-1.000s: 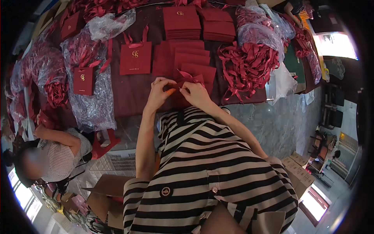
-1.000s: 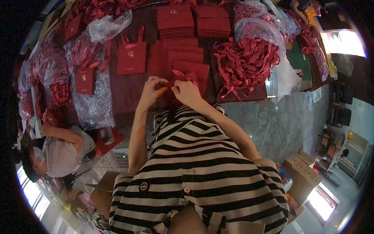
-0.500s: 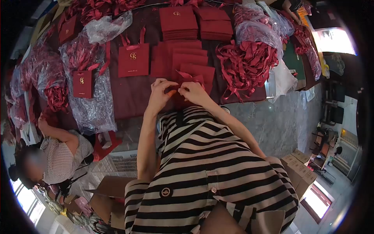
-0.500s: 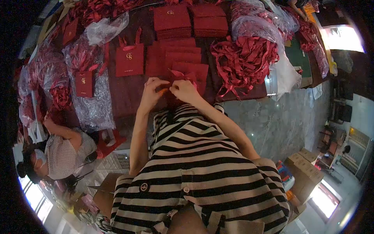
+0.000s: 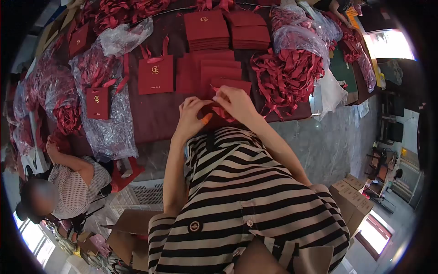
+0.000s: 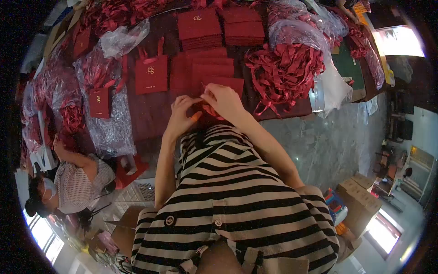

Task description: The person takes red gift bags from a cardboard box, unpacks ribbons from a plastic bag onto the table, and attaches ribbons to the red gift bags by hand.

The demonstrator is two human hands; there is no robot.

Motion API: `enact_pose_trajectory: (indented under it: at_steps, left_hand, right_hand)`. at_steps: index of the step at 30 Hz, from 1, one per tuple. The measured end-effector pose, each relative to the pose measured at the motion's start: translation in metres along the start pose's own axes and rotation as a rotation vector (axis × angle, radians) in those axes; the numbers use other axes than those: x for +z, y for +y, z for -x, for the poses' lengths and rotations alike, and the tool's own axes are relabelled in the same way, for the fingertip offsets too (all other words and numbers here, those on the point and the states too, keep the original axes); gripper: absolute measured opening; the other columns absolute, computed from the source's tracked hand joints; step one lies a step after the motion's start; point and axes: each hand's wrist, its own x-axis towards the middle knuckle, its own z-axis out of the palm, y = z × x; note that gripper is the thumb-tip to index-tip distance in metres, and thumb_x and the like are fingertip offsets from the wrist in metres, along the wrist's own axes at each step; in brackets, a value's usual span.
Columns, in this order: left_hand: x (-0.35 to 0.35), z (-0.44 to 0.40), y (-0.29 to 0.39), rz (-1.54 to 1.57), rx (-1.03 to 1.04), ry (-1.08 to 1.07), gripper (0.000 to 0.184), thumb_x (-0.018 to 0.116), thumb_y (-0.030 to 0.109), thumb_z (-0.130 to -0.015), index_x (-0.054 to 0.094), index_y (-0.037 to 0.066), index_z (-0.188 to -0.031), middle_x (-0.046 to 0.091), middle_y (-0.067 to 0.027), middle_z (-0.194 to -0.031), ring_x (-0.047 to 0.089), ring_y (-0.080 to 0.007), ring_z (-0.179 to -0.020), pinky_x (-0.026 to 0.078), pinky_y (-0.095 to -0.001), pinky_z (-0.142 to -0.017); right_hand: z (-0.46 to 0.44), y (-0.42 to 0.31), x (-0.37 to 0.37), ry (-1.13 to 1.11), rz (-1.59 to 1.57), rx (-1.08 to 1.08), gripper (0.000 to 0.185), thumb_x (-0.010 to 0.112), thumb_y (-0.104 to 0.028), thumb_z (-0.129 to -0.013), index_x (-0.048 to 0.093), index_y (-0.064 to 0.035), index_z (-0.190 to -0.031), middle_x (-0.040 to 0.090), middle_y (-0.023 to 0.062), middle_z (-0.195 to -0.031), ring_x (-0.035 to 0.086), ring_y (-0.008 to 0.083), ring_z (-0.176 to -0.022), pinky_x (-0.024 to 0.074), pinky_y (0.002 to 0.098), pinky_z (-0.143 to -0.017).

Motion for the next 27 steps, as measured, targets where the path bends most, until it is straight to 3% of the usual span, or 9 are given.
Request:
enact_pose_trajectory:
  at_steps: [3,5,9,12,14,18,21,24,27]
  left_hand:
    - [0.006,0.000,0.001,-0.042,0.036,0.035,0.031,0.074,0.015,-0.075,0.068,0.013,-0.106,0.063,-0.0017,-0.093,0.051,-0.0219,-0.106,0.032,-0.0413,-0.096]
    - [0.012,-0.001,0.003,-0.070,0.052,0.051,0.030,0.075,0.016,-0.075,0.069,0.013,-0.104,0.064,-0.0015,-0.092,0.051,-0.0223,-0.105,0.032,-0.0415,-0.095]
    - [0.016,-0.003,0.005,-0.157,0.087,0.101,0.024,0.073,0.014,-0.076,0.068,0.013,-0.099,0.063,-0.0016,-0.091,0.051,-0.0241,-0.100,0.033,-0.0425,-0.094]
    - [0.023,-0.004,0.005,-0.192,0.129,0.172,0.020,0.070,0.012,-0.078,0.068,0.013,-0.097,0.062,-0.0024,-0.089,0.051,-0.0259,-0.099,0.035,-0.0431,-0.091]
    - [0.026,-0.004,0.007,-0.219,0.154,0.192,0.020,0.070,0.011,-0.078,0.068,0.013,-0.098,0.061,-0.0032,-0.089,0.051,-0.0273,-0.097,0.036,-0.0434,-0.089]
    - [0.033,-0.008,0.016,-0.269,0.321,0.213,0.021,0.069,0.008,-0.080,0.067,0.012,-0.100,0.058,-0.0039,-0.089,0.052,-0.0288,-0.096,0.039,-0.0437,-0.084]
    - [0.034,-0.008,0.018,-0.270,0.397,0.200,0.023,0.069,0.006,-0.080,0.066,0.011,-0.102,0.056,-0.0074,-0.098,0.052,-0.0294,-0.096,0.041,-0.0427,-0.083]
    - [0.042,-0.008,0.015,-0.222,0.444,0.240,0.032,0.073,0.007,-0.076,0.060,0.007,-0.106,0.054,-0.0114,-0.104,0.052,-0.0309,-0.097,0.043,-0.0420,-0.082]
    - [0.045,-0.010,0.017,-0.150,0.364,0.347,0.046,0.079,0.008,-0.071,0.054,0.004,-0.108,0.053,-0.0143,-0.107,0.052,-0.0333,-0.099,0.045,-0.0418,-0.083]
  right_hand:
    - [-0.023,0.005,-0.006,0.149,0.205,-0.075,0.019,0.067,-0.022,-0.083,0.059,-0.0065,-0.090,0.065,0.0097,-0.081,0.064,0.0311,-0.076,0.0495,0.0411,-0.062]
    - [-0.037,0.016,0.001,0.001,0.511,-0.061,0.018,0.067,-0.021,-0.082,0.059,-0.0072,-0.089,0.066,0.0092,-0.083,0.065,0.0314,-0.078,0.0501,0.0427,-0.064]
    - [-0.049,0.031,0.003,-0.217,0.466,-0.019,0.021,0.068,-0.022,-0.080,0.059,-0.0068,-0.091,0.066,0.0099,-0.085,0.065,0.0326,-0.080,0.0505,0.0429,-0.066]
    - [-0.042,0.026,-0.004,-0.068,0.189,0.003,0.017,0.066,-0.018,-0.080,0.062,-0.0054,-0.091,0.066,0.0110,-0.087,0.065,0.0330,-0.080,0.0509,0.0427,-0.067]
    - [-0.038,0.021,-0.015,-0.233,-0.161,0.026,0.014,0.062,-0.014,-0.078,0.064,-0.0040,-0.089,0.066,0.0135,-0.088,0.064,0.0326,-0.082,0.0509,0.0425,-0.071]
    - [-0.024,0.020,-0.028,-0.378,0.296,-0.018,0.018,0.061,-0.016,-0.077,0.068,-0.0033,-0.087,0.064,0.0149,-0.087,0.063,0.0315,-0.086,0.0501,0.0408,-0.077]
    - [-0.028,0.023,-0.032,-0.513,0.356,0.009,0.020,0.062,-0.018,-0.078,0.070,-0.0036,-0.089,0.064,0.0152,-0.086,0.063,0.0313,-0.086,0.0496,0.0408,-0.076]
    - [-0.031,0.038,-0.038,-0.636,0.117,-0.073,0.024,0.064,-0.021,-0.078,0.070,-0.0036,-0.093,0.063,0.0157,-0.088,0.063,0.0307,-0.088,0.0490,0.0413,-0.076]
    - [-0.025,0.045,-0.046,-0.578,0.044,-0.143,0.024,0.067,-0.021,-0.079,0.070,-0.0030,-0.094,0.063,0.0142,-0.087,0.063,0.0276,-0.085,0.0488,0.0387,-0.074]
